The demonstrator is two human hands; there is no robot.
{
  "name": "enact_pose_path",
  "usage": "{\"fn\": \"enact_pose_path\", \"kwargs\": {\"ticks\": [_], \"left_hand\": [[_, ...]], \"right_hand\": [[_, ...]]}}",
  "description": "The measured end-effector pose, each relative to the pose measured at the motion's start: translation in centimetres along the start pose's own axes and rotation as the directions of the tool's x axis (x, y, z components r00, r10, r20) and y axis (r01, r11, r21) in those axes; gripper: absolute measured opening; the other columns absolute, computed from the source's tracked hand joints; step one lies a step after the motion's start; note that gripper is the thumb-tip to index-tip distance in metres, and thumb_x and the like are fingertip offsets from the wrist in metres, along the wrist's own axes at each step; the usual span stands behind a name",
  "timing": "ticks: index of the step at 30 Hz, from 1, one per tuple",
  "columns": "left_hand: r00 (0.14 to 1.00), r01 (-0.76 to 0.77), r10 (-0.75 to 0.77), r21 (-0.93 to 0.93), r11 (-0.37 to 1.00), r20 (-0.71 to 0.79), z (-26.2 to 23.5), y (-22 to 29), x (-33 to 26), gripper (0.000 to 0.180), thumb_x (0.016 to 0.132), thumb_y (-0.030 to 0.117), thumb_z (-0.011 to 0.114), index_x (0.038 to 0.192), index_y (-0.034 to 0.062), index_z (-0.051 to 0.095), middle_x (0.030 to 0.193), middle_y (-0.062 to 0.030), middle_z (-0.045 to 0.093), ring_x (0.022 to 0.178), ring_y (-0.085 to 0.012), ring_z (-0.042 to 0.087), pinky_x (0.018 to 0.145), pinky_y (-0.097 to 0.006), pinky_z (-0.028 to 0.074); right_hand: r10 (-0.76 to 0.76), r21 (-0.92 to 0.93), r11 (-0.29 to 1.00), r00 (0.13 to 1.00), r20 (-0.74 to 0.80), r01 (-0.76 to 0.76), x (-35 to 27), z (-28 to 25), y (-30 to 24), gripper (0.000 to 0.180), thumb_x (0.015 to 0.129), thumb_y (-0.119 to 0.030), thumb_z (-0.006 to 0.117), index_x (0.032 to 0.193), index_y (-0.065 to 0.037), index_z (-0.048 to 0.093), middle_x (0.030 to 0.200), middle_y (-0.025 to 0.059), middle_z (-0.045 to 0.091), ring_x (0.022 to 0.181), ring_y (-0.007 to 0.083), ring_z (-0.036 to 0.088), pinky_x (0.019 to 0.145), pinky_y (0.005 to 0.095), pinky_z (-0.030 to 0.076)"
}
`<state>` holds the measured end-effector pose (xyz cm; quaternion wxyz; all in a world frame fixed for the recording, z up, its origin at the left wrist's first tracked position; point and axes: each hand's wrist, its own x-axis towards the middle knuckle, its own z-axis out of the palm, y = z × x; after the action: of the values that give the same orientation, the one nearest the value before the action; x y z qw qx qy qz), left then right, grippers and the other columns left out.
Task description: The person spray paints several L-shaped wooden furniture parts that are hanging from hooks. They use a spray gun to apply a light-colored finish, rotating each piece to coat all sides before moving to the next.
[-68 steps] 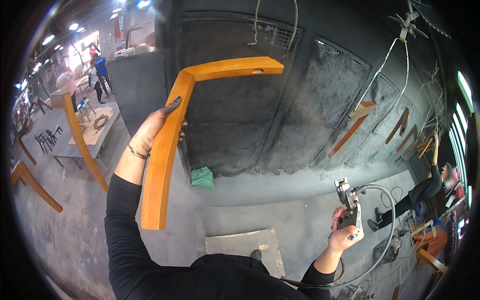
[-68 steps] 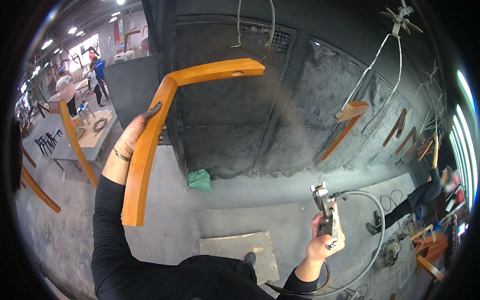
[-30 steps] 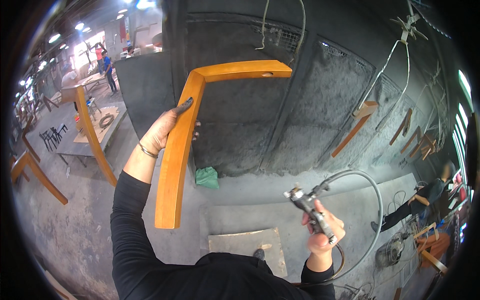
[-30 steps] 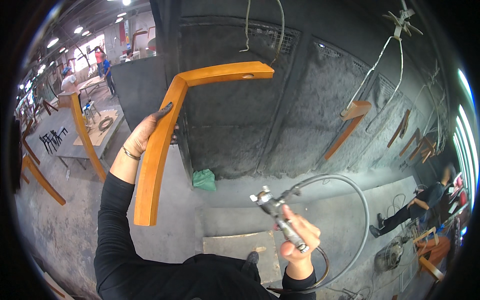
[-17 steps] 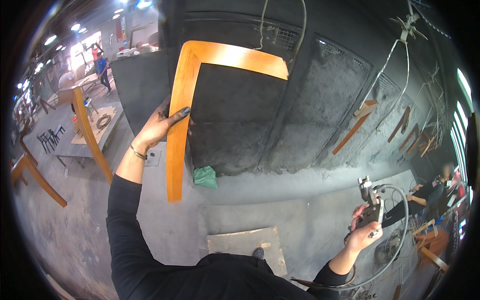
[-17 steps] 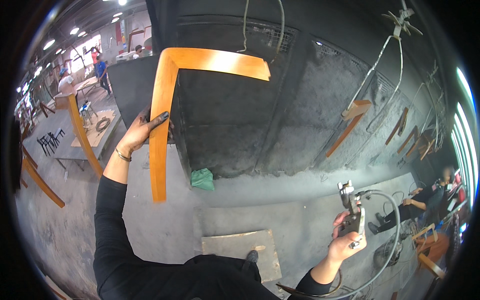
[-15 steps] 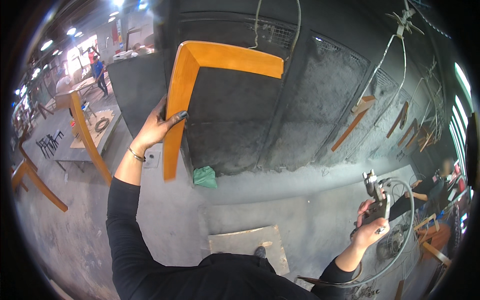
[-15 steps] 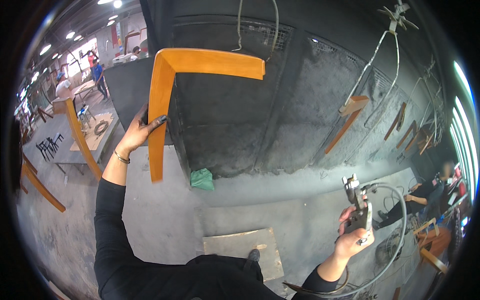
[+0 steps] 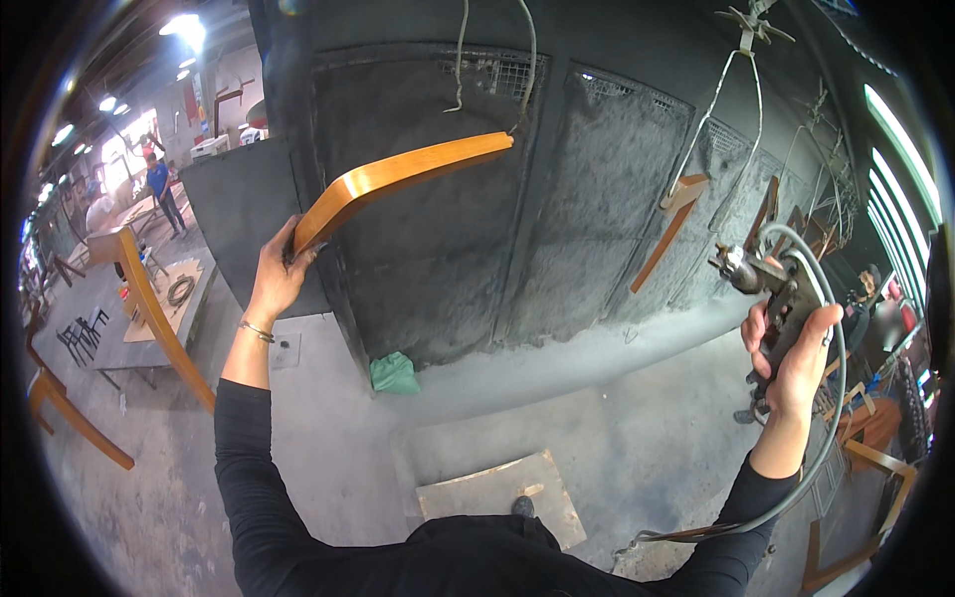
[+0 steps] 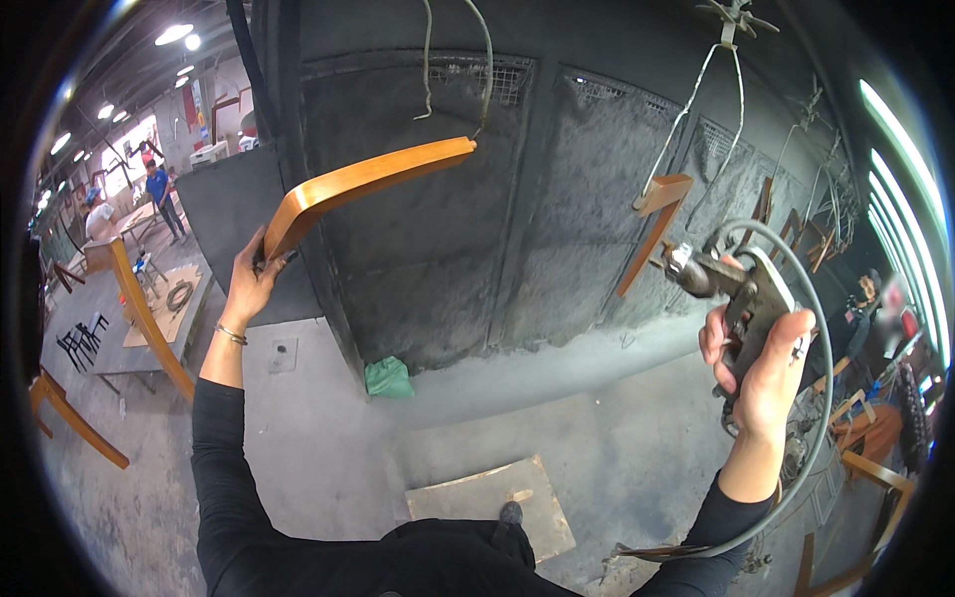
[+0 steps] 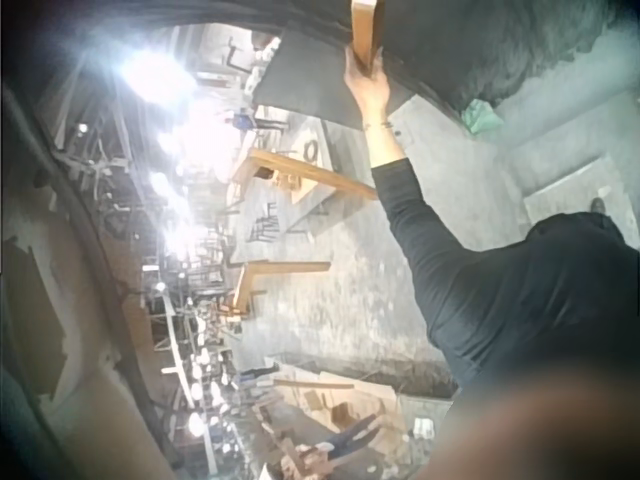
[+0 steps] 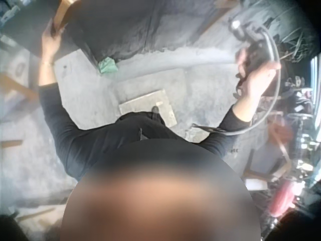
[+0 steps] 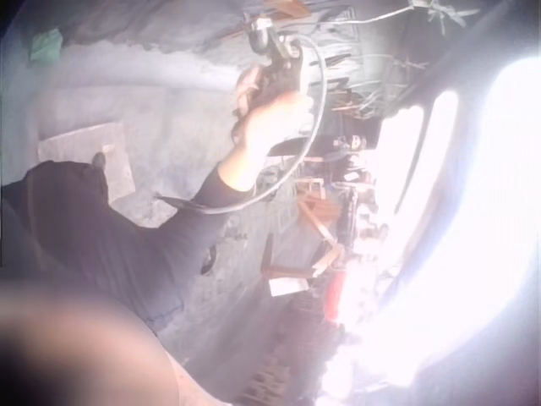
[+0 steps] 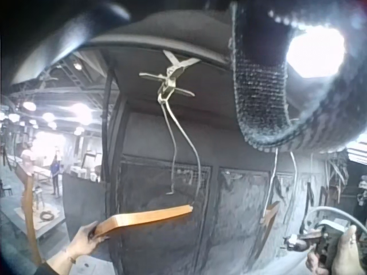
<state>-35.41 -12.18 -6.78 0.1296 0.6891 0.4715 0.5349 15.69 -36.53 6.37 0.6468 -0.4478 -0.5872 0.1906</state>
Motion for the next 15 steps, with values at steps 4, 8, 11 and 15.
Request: {"fn": "enact_pose_path", "kwargs": {"ticks": [4,8,11,15], "left_hand": [[0.997,-0.073,0.073,0.035,0.997,-0.001,-0.3,-0.3,0.4,0.046,0.086,-0.003,0.064,0.130,-0.0022,0.054,0.115,-0.0174,0.068,0.112,-0.0236,0.065,0.099,-0.032,0.047],[0.993,-0.114,0.116,0.057,0.992,-0.033,-0.6,-0.3,0.6,0.043,0.086,-0.003,0.063,0.128,-0.0007,0.055,0.111,-0.0176,0.068,0.109,-0.0236,0.066,0.096,-0.032,0.047],[0.993,-0.112,0.114,0.082,0.990,-0.022,-0.9,-0.1,0.6,0.041,0.086,-0.003,0.063,0.126,0.0001,0.056,0.109,-0.0170,0.068,0.104,-0.0228,0.066,0.094,-0.032,0.048],[0.989,-0.148,0.149,0.046,0.988,-0.010,-1.0,-0.1,0.9,0.039,0.087,-0.002,0.063,0.125,0.0016,0.056,0.108,-0.0155,0.068,0.101,-0.0227,0.066,0.092,-0.032,0.049]], "right_hand": [[-0.048,-0.136,0.989,0.997,0.053,0.055,2.6,1.1,-1.5,0.085,0.098,-0.071,0.032,0.133,0.002,0.056,0.071,0.0038,0.057,0.056,0.0069,0.051,0.037,0.0174,0.024],[-0.009,-0.433,0.900,0.990,-0.137,-0.052,6.1,2.7,-1.9,0.063,0.102,-0.061,0.040,0.086,-0.006,0.067,0.059,-0.0020,0.057,0.043,0.0021,0.041,0.037,0.0192,0.025],[-0.053,-0.489,0.870,0.973,-0.225,-0.066,7.4,4.1,-1.9,0.066,0.101,-0.064,0.040,0.078,-0.007,0.065,0.058,-0.0025,0.057,0.044,0.0020,0.042,0.038,0.0191,0.025],[-0.003,-0.380,0.925,0.998,-0.062,-0.021,5.9,5.1,-3.1,0.069,0.101,-0.066,0.036,0.085,-0.004,0.064,0.062,0.0005,0.059,0.048,0.0035,0.049,0.037,0.0186,0.027]]}}
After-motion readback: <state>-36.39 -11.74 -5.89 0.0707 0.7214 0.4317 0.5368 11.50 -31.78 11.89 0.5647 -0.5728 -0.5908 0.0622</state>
